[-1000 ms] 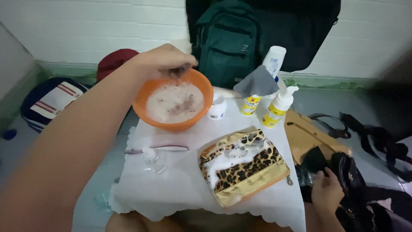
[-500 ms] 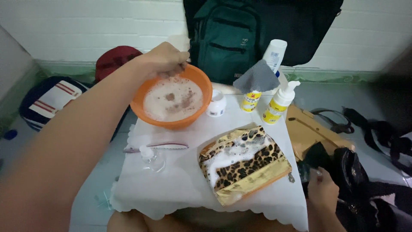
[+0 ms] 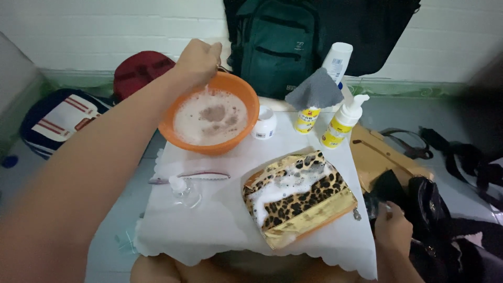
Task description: Cleaning a leopard-print pouch using a toothbrush, cloth, and soapy water.
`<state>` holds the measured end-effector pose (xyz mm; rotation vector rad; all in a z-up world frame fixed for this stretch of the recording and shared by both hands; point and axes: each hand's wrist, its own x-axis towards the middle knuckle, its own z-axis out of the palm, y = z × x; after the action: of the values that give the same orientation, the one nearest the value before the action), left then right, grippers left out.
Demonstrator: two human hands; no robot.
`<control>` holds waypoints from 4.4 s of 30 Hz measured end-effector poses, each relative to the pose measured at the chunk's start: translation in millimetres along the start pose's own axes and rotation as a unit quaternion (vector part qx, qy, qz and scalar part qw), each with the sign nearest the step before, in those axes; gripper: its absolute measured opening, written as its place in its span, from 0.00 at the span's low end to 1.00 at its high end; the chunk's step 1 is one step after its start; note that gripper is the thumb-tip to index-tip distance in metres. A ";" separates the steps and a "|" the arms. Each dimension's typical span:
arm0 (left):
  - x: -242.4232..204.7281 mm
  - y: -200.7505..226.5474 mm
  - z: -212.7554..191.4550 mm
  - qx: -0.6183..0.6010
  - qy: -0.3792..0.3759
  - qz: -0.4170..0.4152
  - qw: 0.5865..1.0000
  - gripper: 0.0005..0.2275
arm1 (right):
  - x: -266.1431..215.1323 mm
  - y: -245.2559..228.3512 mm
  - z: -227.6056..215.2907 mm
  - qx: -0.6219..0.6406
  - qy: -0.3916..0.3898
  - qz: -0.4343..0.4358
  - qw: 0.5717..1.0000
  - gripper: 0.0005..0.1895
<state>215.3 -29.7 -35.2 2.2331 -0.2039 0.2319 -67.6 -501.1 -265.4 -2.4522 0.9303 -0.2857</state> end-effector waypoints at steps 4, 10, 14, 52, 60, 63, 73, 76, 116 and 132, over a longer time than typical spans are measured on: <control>6.2 -19.3 6.7 0.021 0.057 0.093 0.994 0.23 | 2.6 8.2 4.4 0.015 0.017 -0.010 1.000 0.21; -4.9 -19.8 9.4 0.040 0.112 0.150 0.981 0.23 | 0.3 0.4 0.0 0.016 0.013 -0.002 1.000 0.20; -5.1 -20.8 12.8 0.046 0.218 0.201 0.954 0.23 | -2.2 -4.4 -3.9 0.033 0.002 0.011 0.999 0.21; 7.8 -46.9 21.4 0.557 0.080 0.233 0.793 0.09 | -0.8 -7.7 -7.1 0.043 -0.016 0.034 0.998 0.19; -27.0 -5.7 17.3 0.042 0.114 0.136 0.983 0.19 | 0.5 -5.5 -6.4 0.022 -0.021 0.046 0.998 0.20; -27.6 -5.2 15.1 0.009 0.116 0.178 0.977 0.20 | 7.1 9.9 2.0 0.047 -0.009 0.010 0.999 0.21; 8.8 26.8 -16.9 0.142 0.152 0.196 0.958 0.18 | -3.4 -15.8 -11.7 0.048 -0.013 0.051 0.997 0.19; 25.8 9.2 -18.4 0.190 0.198 0.240 0.931 0.15 | 4.9 5.8 2.3 0.062 0.004 0.023 0.998 0.19; -347.6 66.4 107.8 -0.349 -0.003 -0.157 0.924 0.07 | -176.7 -150.4 -63.0 0.440 -0.222 -0.172 0.853 0.11; -342.4 52.6 94.3 -0.659 -0.121 -0.160 0.725 0.17 | -173.7 -155.1 -62.8 0.665 -0.280 0.015 0.692 0.12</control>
<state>-119.5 -113.3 -134.4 0.8068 -0.0604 -0.3370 -132.3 -309.2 -134.4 -1.0094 0.2304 -0.0916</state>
